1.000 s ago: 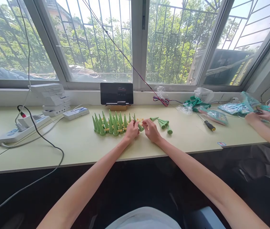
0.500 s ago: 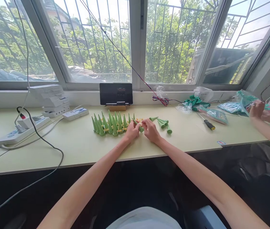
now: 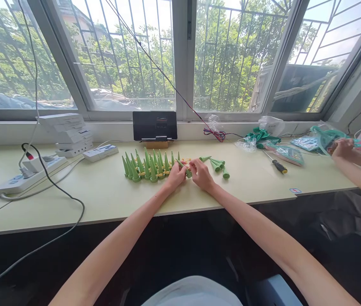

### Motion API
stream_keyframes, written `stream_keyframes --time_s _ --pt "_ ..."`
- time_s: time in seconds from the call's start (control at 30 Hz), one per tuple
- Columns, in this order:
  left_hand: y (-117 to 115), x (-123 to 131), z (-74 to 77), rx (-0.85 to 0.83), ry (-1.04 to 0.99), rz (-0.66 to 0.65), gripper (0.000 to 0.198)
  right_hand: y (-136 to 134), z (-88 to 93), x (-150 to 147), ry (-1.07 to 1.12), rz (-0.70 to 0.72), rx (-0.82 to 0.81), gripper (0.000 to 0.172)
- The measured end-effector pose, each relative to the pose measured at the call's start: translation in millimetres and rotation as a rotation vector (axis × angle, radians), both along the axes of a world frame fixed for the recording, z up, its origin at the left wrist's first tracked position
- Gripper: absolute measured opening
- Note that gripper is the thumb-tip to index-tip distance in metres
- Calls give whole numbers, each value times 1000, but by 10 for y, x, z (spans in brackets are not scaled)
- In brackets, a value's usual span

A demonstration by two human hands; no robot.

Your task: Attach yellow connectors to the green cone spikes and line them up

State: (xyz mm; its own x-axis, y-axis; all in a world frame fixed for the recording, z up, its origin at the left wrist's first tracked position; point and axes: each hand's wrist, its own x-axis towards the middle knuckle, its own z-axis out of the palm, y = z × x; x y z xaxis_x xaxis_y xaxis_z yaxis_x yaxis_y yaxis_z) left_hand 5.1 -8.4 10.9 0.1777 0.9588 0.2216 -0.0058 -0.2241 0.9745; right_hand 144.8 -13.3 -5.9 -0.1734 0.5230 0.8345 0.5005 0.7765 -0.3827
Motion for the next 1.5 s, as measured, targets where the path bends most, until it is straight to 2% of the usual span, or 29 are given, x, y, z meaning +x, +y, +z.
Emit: stream_keyframes --time_s 0.23,0.7,1.5 --pt "29 -9 -36 54 -17 -29 13 -24 28 -3 0 -24 31 11" --pt "16 -29 -5 143 -47 24 16 -20 37 -5 37 -69 52 11" --pt "-34 -38 60 146 -74 46 23 -48 41 -11 23 -52 48 12"
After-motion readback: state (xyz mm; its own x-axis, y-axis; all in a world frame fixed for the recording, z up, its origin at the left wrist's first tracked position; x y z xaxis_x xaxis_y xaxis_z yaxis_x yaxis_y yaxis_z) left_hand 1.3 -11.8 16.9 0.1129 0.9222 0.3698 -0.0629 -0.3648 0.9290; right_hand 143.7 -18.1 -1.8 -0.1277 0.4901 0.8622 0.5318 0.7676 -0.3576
